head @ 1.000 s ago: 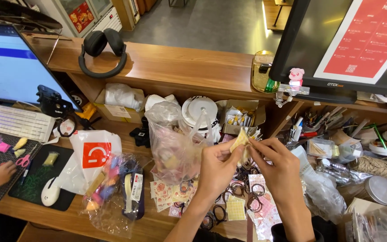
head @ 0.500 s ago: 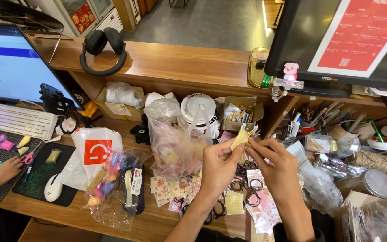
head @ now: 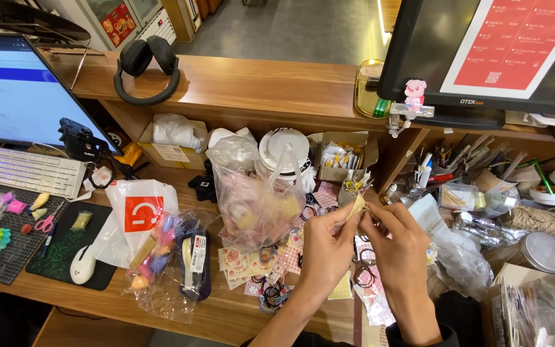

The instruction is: Packaging small hair accessories and backing cards into individual plastic bags at a checkout counter.

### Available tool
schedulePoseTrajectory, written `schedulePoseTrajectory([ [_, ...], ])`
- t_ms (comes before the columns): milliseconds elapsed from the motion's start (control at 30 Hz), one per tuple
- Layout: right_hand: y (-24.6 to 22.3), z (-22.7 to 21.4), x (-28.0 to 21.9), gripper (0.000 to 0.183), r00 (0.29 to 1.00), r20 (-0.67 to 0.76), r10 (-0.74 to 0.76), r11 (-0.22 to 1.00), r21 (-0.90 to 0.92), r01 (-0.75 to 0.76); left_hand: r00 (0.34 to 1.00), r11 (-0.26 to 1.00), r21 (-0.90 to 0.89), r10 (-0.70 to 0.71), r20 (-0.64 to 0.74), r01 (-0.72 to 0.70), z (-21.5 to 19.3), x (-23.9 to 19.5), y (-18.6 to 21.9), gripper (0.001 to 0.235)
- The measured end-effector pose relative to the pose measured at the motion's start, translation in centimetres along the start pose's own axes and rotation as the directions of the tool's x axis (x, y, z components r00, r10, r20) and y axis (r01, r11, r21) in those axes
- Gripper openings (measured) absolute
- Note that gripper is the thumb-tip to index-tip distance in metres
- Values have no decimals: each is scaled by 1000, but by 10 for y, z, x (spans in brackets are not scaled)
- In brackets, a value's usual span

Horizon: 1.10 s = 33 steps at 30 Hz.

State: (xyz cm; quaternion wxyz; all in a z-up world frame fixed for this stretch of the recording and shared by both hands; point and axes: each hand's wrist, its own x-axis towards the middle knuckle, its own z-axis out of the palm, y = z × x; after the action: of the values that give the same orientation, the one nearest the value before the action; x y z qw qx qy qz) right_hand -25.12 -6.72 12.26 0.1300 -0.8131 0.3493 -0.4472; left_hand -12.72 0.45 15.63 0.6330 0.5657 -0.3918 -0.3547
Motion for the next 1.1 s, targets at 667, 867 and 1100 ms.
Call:
schedulePoseTrajectory([
  [667,-2,-26,22,26,817,360,450,823,187,-536,972,970,-88,-220,87,228,-13,20,-11,41],
  [867,14,-23,30,24,865,329,379,858,225,-461,973,973,-49,-227,-43,225,-19,36,-11,18],
  [1100,4,-25,53,27,797,358,487,787,216,-578,955,953,-173,-272,-115,250,-19,53,-1,34],
])
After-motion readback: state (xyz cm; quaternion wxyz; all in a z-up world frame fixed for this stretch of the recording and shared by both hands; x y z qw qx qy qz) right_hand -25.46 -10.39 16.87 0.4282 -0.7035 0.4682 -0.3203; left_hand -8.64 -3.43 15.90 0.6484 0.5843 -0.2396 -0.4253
